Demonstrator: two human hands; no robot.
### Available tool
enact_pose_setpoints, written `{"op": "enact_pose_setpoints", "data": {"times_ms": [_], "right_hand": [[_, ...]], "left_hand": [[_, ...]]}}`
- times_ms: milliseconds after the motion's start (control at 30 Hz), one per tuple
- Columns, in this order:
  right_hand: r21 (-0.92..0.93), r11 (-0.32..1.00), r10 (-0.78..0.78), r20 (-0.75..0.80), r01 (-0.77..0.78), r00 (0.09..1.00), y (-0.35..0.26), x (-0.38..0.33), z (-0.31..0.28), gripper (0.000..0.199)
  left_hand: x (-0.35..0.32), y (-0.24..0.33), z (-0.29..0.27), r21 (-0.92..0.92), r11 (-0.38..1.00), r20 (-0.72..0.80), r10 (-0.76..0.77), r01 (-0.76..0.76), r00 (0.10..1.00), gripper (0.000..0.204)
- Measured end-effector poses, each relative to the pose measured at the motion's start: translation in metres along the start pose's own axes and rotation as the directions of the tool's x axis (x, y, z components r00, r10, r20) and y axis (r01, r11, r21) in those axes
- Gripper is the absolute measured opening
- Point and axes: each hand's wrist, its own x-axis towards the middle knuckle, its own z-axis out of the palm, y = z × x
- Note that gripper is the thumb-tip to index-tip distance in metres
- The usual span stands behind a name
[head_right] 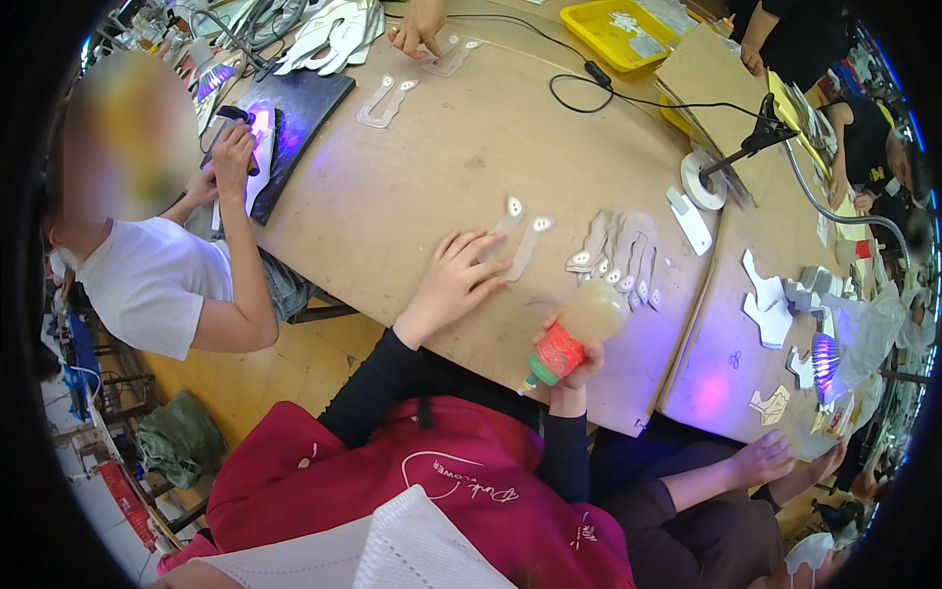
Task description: The person applies glue from a squeeze bottle onto small white plastic parts on a workbench. They handle each part individually, apply glue along edges, and place the parts back on the table. Other workers are visible nearby performing similar tasks.
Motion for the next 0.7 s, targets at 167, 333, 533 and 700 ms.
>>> {"op": "enact_pose_setpoints", "data": {"times_ms": [167,333,533,700], "right_hand": [[-0.001,1.0,-0.014,-0.074,0.014,0.997,0.001,0.002,0.002,0.077],[-0.093,0.996,-0.017,-0.131,0.005,0.991,-0.002,0.003,0.019,0.088],[-0.544,0.758,-0.401,0.044,0.358,0.915,0.002,0.008,0.051,0.133],[-0.566,0.714,-0.334,0.241,0.411,0.911,-0.036,0.005,0.059,0.128]], "left_hand": [[-0.002,-0.004,-0.004,-0.125,0.992,-0.011,0.003,-0.004,1.0,0.017],[0.0,-0.001,0.001,-0.186,0.982,-0.087,-0.009,-0.007,0.996,0.011],[-0.001,-0.006,0.001,-0.145,0.988,-0.067,0.046,-0.055,0.997,0.012],[0.0,0.0,-0.007,-0.148,0.987,-0.033,0.052,-0.056,0.998,0.015]]}}
